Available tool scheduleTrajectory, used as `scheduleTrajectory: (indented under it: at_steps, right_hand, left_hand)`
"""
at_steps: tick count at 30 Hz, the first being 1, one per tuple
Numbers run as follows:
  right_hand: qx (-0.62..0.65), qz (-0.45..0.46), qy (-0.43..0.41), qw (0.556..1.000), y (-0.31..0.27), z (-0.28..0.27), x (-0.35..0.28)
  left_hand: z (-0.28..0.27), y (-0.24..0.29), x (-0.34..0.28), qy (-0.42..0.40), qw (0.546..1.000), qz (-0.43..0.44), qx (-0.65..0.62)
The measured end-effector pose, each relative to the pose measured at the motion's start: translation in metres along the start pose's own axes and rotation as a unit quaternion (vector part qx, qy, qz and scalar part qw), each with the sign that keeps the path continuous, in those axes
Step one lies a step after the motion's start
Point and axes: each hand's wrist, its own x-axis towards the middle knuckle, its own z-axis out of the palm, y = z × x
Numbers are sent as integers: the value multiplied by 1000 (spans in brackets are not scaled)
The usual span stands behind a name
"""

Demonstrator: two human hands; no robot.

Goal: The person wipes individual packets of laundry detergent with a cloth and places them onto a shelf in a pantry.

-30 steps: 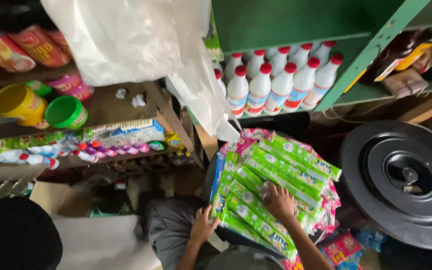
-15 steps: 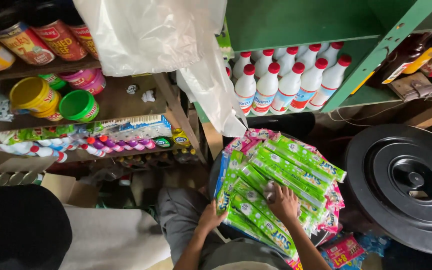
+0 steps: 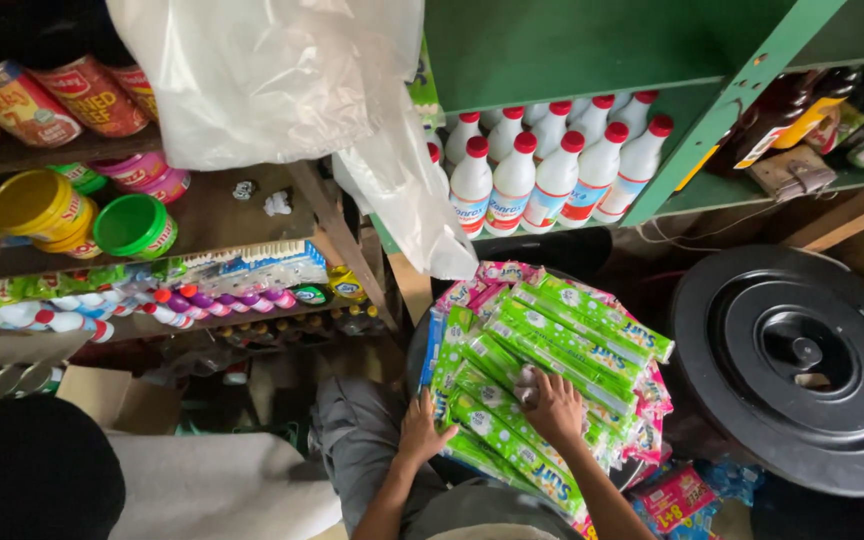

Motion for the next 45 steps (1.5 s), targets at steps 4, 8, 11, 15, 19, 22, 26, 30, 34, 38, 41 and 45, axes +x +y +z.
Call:
scheduleTrajectory:
  at_steps: [4, 8, 11, 15, 19, 22, 26, 30, 34, 38, 41, 45]
  right_hand:
    - [-24, -11, 12, 1000, 14, 21, 3]
    - [-16, -4, -1, 1000, 11, 14, 0]
    - [-18, -3, 1, 1000, 9, 10, -5]
    - [-31, 1, 3, 1000, 22, 34, 3]
    - [-20, 34, -12, 999, 14, 24, -6]
    - [6, 21, 6, 1000, 8, 14, 1]
    - [6, 11, 10, 1000, 8, 11, -3]
    - [17, 24, -19, 999, 9, 12, -1]
    - [2, 25, -2, 1000, 7, 14, 0]
    - [19, 7, 19, 1000, 9, 15, 0]
    - [19, 10, 10, 1000, 7, 10, -1]
    - [18, 18, -10, 1000, 4, 7, 0]
  left_hand:
    - [1, -9, 29, 36, 999, 4, -14]
    - [-25, -7, 41, 122, 980, 25, -157]
    - [-69, 13, 42, 95, 819, -61, -563]
    - [-207, 137, 24, -72, 492, 58, -866]
    - [-290, 234, -19, -126, 514, 185, -828]
    - [-306, 261, -30, -142, 524, 240, -805]
    - [-298, 265, -40, -157, 516, 229, -810]
    - [-300, 250, -44, -149, 519, 233, -809]
    - [-308, 240, -43, -127, 511, 242, -815]
    - [-312, 240, -37, -116, 514, 240, -815]
    - [-331, 257, -34, -127, 537, 254, -795]
    - [-363, 275, -27, -142, 575, 322, -739]
